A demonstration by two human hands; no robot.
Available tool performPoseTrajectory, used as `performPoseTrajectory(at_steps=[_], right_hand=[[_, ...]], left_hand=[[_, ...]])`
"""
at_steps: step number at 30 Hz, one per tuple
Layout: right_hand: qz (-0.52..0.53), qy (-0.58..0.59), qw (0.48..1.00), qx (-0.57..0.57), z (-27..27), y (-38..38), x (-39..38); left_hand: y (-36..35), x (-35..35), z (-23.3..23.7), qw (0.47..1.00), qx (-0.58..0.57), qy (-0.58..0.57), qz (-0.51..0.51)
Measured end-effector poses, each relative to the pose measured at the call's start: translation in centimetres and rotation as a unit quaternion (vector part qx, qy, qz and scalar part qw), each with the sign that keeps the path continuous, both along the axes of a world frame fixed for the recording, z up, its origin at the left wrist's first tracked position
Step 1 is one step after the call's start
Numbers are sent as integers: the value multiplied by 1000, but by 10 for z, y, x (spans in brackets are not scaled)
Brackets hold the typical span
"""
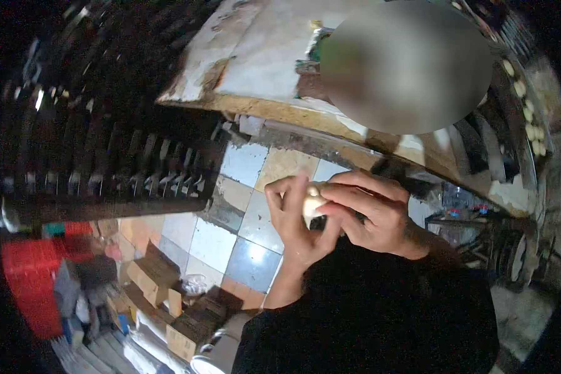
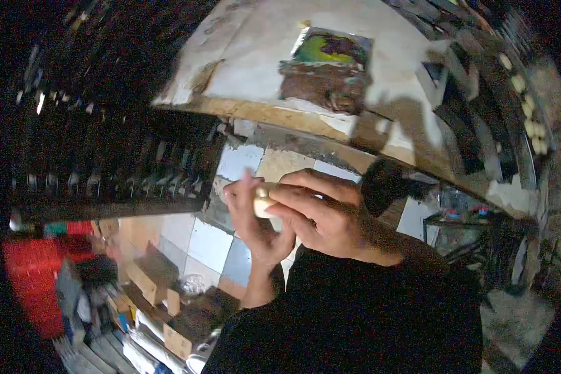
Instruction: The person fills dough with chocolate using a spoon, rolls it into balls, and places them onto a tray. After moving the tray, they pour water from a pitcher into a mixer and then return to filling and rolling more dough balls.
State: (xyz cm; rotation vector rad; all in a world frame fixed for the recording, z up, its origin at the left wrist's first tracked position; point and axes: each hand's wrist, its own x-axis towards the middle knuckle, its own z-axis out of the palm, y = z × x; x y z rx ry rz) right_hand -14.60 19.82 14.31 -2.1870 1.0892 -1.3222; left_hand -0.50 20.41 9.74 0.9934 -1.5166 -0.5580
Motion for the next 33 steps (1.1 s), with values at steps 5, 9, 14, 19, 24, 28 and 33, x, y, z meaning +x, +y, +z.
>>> performPoseTrajectory(at_steps=[5,9,14,19,24,28,33], right_hand=[[-69,-71,995,34,16,8,-84],[-20,-257,950,174,7,33,-165],[-167,-111,977,-68,31,63,-246],[-110,-191,966,-132,11,67,-317],[-161,16,986,29,20,62,-363],[-260,51,963,53,50,60,-370],[-156,265,951,18,72,22,-368]], left_hand=[[-1,-75,-8,888,127,374,-234],[-23,-152,-6,919,-49,188,-343],[-22,-272,35,932,-127,217,-260],[-25,-345,54,898,-69,163,-402],[-52,-386,54,914,-66,122,-382],[-63,-393,47,923,174,-49,-340],[-82,-432,0,764,40,103,-636]])
